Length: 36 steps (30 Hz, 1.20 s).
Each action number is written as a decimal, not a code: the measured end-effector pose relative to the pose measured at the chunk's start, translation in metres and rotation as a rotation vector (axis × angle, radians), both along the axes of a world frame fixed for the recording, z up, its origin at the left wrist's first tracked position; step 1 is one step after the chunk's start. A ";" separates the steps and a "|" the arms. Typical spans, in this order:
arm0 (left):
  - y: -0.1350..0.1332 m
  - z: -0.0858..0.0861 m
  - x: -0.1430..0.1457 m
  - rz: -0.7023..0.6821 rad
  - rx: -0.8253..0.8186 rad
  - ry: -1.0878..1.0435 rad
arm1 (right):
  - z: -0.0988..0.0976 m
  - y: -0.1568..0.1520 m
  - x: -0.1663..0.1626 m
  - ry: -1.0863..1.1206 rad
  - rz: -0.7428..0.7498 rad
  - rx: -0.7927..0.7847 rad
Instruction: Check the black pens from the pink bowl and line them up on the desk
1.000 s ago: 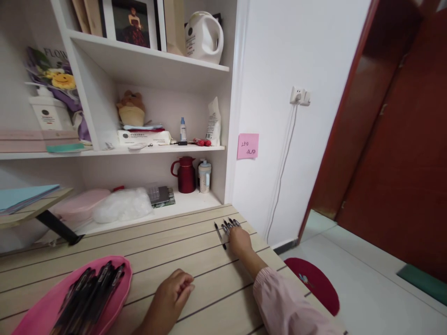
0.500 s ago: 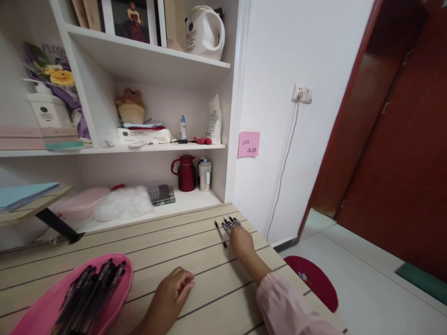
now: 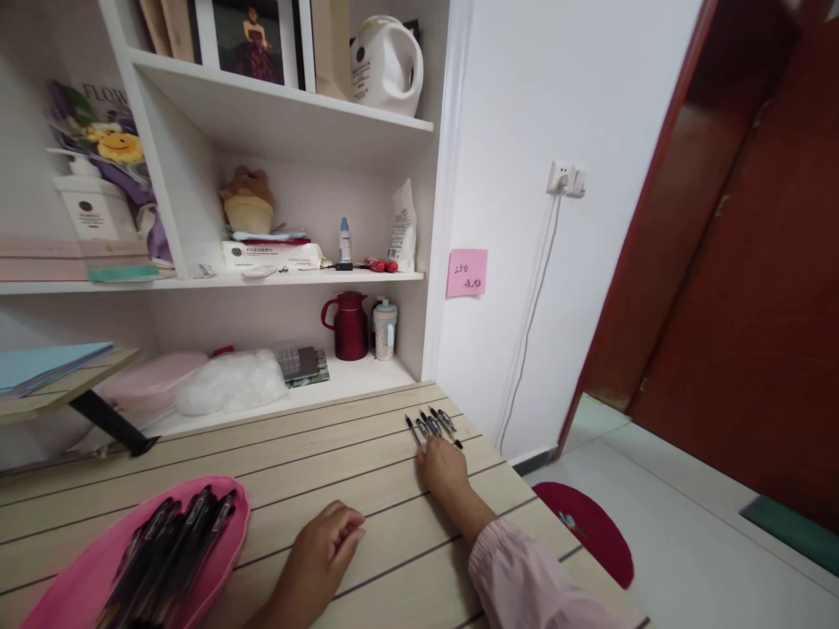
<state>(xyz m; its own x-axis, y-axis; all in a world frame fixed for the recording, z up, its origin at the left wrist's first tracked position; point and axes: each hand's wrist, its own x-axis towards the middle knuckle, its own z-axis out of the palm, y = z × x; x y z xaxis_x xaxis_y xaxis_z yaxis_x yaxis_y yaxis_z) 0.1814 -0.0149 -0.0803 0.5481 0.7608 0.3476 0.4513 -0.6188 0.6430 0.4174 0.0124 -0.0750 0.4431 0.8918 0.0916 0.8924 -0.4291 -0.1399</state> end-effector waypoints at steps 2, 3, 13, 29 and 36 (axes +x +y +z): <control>0.000 0.000 0.000 0.004 0.005 -0.003 | -0.001 0.000 0.001 0.002 -0.012 0.000; 0.000 0.001 0.000 0.004 0.008 -0.001 | -0.001 0.000 0.002 0.003 -0.018 0.000; -0.001 0.008 0.001 0.014 0.021 -0.004 | 0.004 -0.003 0.001 0.021 -0.019 0.016; 0.004 0.073 -0.059 0.330 0.018 0.378 | 0.017 -0.093 -0.098 0.073 0.379 -0.047; 0.016 0.084 -0.140 0.680 -0.178 0.498 | 0.016 -0.115 -0.135 0.156 0.468 -0.049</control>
<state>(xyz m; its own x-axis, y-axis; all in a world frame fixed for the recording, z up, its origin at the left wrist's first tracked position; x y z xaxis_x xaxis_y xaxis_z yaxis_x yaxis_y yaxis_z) 0.0418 0.0008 0.0033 0.0108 0.9994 0.0322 0.9426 -0.0209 0.3332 0.2820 -0.1022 -0.0586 -0.0008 1.0000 0.0093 0.9608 0.0033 -0.2774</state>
